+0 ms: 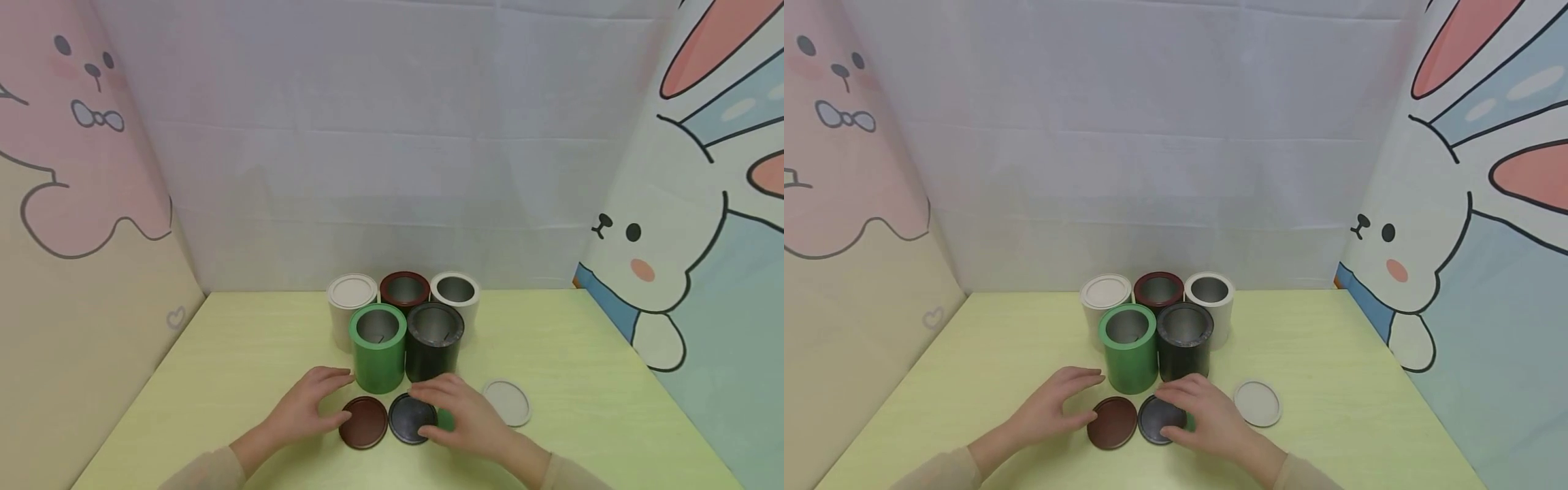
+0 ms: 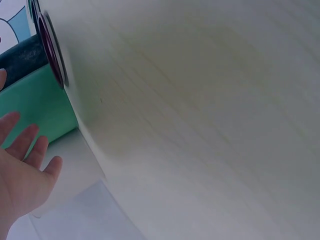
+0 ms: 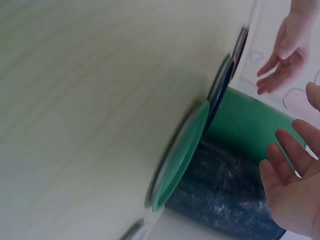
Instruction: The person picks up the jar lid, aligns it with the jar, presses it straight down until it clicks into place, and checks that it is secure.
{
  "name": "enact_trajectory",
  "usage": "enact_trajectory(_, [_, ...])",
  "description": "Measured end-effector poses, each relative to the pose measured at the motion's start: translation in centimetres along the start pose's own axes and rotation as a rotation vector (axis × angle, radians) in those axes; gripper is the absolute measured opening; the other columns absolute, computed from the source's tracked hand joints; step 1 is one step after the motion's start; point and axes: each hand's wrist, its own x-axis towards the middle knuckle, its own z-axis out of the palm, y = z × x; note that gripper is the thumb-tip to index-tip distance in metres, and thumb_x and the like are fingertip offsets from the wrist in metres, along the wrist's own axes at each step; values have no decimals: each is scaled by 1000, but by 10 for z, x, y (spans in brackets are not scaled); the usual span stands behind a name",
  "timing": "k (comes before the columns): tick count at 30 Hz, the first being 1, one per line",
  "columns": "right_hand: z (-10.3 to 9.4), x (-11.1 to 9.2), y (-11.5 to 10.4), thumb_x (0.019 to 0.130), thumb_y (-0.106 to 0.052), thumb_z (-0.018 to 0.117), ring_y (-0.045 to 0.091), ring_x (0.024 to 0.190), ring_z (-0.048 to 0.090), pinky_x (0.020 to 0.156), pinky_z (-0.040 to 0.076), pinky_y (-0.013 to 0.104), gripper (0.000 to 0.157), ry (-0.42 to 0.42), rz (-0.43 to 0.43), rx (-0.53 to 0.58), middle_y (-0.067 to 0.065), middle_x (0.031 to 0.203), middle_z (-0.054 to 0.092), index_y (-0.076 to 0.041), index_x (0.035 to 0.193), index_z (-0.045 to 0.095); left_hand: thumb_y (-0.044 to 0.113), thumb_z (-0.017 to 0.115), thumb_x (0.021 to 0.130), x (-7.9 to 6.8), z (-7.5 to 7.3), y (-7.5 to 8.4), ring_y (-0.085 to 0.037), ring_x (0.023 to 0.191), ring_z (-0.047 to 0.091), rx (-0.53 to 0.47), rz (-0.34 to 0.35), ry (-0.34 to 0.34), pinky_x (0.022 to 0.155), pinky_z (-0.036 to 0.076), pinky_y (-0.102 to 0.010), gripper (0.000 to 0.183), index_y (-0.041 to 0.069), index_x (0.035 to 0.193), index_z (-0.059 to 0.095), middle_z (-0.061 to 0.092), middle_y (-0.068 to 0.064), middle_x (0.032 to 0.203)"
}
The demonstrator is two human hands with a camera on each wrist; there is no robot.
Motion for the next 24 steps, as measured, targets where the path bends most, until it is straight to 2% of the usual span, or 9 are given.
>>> enact_trajectory(9, [19,8,-1,83,-34,81,21,115,56,92,51,35,54,-131,27,-38,6,131,62,-11,129,66,37,84,78,-8,5,4,-25,114,57,-20,1,-55,92,50,-44,56,9,124,68,62,-10,128])
enact_trajectory(14, [29,12,-1,84,-40,79,22,119,54,94,50,38,59,-205,58,-39,8,138,58,-15,134,62,41,86,75,-10,8,6,-25,115,57,-21,5,-73,91,50,-45,59,14,124,68,62,-10,128])
enact_trajectory(24, [43,22,-4,84,-45,77,24,123,53,96,49,38,64,-311,95,-59,8,143,53,-19,140,59,45,85,74,-15,12,3,-22,114,57,24,16,-120,91,51,-44,63,19,128,67,62,-7,128])
